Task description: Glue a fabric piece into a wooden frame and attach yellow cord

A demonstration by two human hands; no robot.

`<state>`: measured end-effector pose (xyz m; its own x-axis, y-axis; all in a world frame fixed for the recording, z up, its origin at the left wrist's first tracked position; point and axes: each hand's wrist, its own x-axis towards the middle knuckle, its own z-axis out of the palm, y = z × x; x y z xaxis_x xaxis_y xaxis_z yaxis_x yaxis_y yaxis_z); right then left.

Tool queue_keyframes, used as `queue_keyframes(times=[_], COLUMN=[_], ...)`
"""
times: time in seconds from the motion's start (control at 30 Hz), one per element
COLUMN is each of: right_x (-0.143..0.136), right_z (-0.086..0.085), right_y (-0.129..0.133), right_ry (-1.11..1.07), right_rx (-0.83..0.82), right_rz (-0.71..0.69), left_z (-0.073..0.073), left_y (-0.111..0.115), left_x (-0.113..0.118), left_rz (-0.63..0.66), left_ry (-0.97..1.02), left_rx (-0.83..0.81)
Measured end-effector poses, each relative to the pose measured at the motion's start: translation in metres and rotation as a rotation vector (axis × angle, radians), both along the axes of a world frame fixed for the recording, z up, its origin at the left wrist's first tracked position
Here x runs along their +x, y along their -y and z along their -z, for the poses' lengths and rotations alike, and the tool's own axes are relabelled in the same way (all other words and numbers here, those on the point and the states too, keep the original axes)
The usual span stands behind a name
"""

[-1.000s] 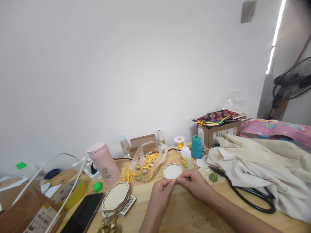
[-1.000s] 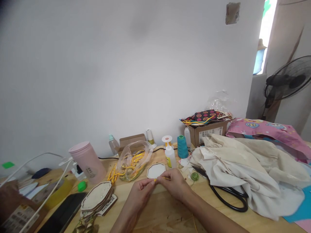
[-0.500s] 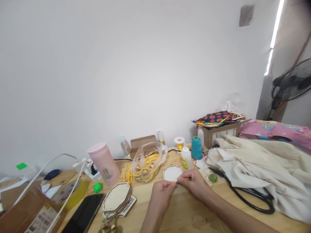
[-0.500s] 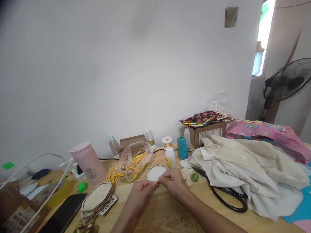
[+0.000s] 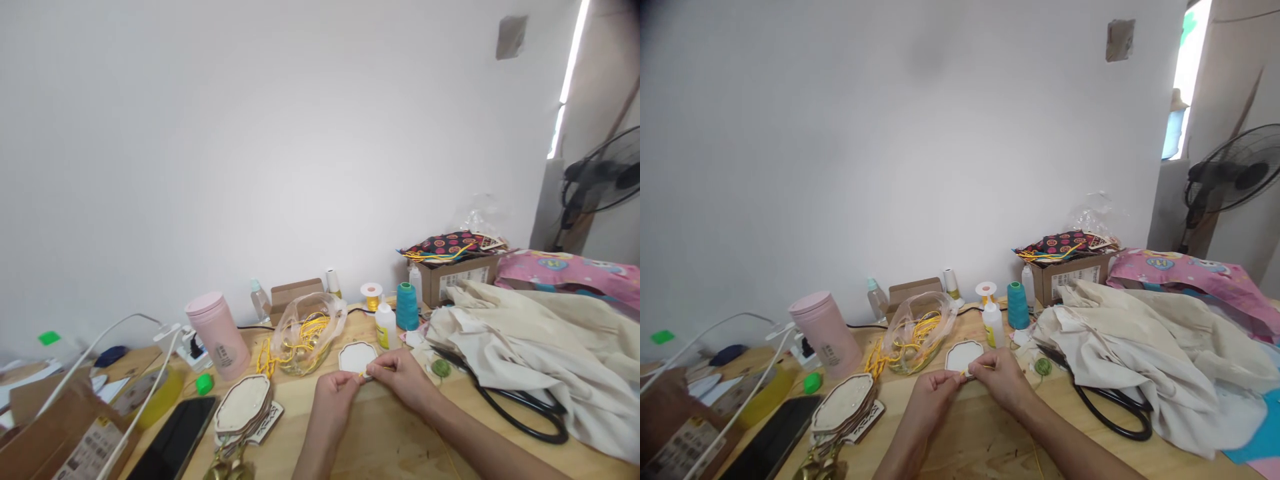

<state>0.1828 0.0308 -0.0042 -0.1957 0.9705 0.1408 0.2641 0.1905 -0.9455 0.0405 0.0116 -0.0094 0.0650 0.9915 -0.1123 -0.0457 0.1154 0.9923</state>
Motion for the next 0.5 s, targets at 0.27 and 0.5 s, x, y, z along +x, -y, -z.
queue_keyframes(times=[0.27, 0.5], right_x=[0.002, 0.003], right_z=[0.011, 0.016], right_y=[-0.002, -0.004], right_ry=[0.058, 0.067], right_rx=[0.038, 0.054], right_rz=[-0.009, -0.009], left_z=[0.005, 0.001], left_y=[-0.002, 0.001], left_x=[-0.002, 0.001], left_rz=[0.085, 0.089], left_ry=[0.015, -0.04], left_rx=[0.016, 0.036])
